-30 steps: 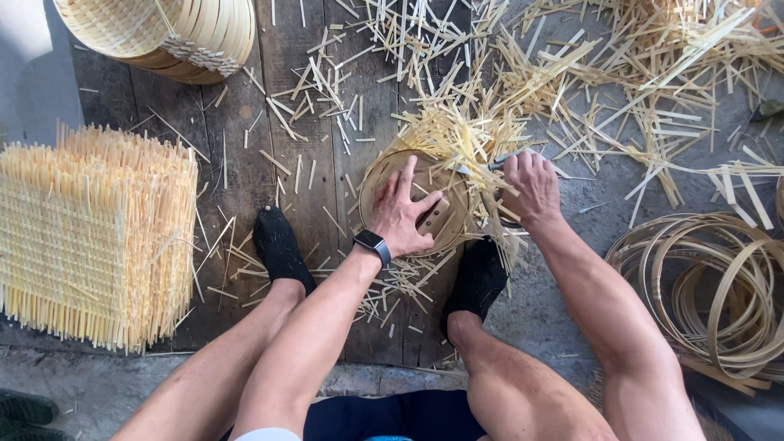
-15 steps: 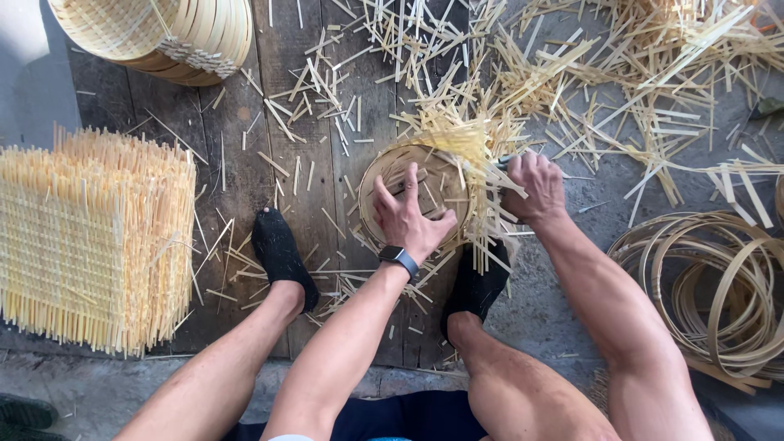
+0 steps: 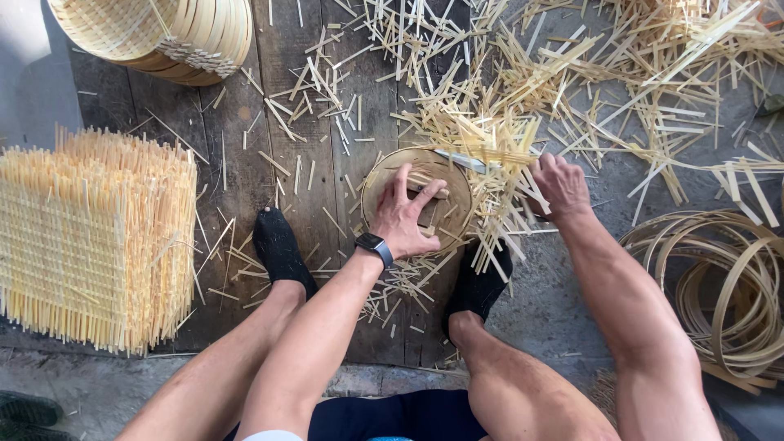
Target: The person weaves bamboo strips into a circular mat using a wooden template and shears. They repeatedly trim excess strips, remove the template, and stack the finished mats.
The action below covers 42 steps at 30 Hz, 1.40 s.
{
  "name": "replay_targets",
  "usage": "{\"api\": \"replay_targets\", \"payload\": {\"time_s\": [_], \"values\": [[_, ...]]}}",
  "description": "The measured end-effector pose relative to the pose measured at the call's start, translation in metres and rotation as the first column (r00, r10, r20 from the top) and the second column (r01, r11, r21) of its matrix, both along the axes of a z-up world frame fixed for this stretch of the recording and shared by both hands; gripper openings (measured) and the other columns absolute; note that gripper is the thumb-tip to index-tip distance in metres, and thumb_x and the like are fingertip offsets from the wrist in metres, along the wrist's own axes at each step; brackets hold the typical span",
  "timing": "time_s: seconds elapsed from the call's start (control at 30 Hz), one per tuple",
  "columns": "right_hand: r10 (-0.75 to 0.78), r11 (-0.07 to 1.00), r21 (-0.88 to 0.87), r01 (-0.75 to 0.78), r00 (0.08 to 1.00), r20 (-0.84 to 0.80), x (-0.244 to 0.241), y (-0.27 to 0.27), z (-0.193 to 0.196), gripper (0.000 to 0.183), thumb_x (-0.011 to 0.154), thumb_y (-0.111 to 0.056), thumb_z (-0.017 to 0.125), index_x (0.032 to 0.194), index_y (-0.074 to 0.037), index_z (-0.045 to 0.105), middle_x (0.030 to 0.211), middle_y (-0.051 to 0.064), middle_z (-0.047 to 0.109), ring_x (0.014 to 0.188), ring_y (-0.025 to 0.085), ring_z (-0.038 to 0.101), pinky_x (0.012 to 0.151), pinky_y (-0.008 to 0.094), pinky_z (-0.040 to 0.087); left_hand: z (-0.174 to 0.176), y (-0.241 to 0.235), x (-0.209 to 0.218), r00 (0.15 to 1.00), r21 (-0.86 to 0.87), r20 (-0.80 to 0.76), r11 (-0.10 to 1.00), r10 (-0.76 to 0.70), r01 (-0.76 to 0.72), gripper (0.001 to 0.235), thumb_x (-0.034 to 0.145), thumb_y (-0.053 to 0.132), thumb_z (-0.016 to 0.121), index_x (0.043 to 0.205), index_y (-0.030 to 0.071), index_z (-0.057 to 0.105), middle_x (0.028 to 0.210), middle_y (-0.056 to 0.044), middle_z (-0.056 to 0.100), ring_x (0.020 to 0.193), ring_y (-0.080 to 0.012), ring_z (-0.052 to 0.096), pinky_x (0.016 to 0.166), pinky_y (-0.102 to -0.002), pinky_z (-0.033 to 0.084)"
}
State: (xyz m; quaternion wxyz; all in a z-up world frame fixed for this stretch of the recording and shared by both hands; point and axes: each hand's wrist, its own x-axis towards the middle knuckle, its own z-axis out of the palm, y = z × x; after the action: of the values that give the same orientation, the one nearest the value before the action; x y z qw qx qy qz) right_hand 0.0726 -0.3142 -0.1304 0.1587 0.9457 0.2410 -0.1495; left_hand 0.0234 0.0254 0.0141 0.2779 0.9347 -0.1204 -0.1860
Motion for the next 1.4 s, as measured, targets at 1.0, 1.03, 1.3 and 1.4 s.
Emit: {"api": "replay_targets", "payload": {"time_s": [1.0,1.03,1.3,1.4], "values": [[-0.354,0.132,0.416,0.9,0.435,-0.828,-0.034,0.08,0.074,0.034,0.092,-0.029,0.077,0.114,-0.004,0.071,0.096,0.01,0.072,0.084,0.014,0.067,0.075,0.034,0.056,-0.104,0.006,0.091,0.877,-0.117,-0.374,0.923,0.302,-0.368,0.027,0.081,0.045,0.079,0.101,0.028,0.079,0.096,-0.002,0.069,0.099,-0.0255,0.067,0.09,-0.041,0.052],[-0.374,0.127,0.426,0.896,0.441,-0.816,-0.033,0.087,0.076,0.024,0.093,-0.022,0.078,0.099,0.001,0.078,0.08,0.012,0.075,0.071,0.016,0.066,0.066,0.035,0.055,-0.105,0.002,0.089,0.888,-0.122,-0.341,0.923,0.308,-0.366,0.026,0.081,0.044,0.08,0.1,0.028,0.08,0.094,-0.003,0.068,0.099,-0.0253,0.066,0.091,-0.041,0.052],[-0.318,-0.112,0.358,0.927,0.308,-0.897,-0.024,0.094,0.072,0.024,0.086,-0.02,0.082,0.096,0.002,0.08,0.073,0.007,0.074,0.061,0.012,0.065,0.055,0.027,0.054,-0.115,-0.002,0.073,0.932,-0.159,0.085,0.928,0.352,-0.336,0.025,0.075,0.036,0.085,0.092,0.017,0.085,0.083,-0.007,0.07,0.094,-0.0312,0.059,0.089,-0.041,0.047],[-0.31,-0.089,0.323,0.942,0.282,-0.908,-0.041,0.089,0.071,0.033,0.085,-0.021,0.082,0.107,0.002,0.072,0.08,0.006,0.074,0.066,0.011,0.069,0.057,0.028,0.06,-0.116,0.026,0.049,0.82,-0.298,0.307,0.867,0.483,-0.4,0.024,0.096,0.032,0.077,0.115,0.017,0.079,0.105,-0.006,0.07,0.097,-0.0264,0.064,0.089,-0.042,0.048]]}}
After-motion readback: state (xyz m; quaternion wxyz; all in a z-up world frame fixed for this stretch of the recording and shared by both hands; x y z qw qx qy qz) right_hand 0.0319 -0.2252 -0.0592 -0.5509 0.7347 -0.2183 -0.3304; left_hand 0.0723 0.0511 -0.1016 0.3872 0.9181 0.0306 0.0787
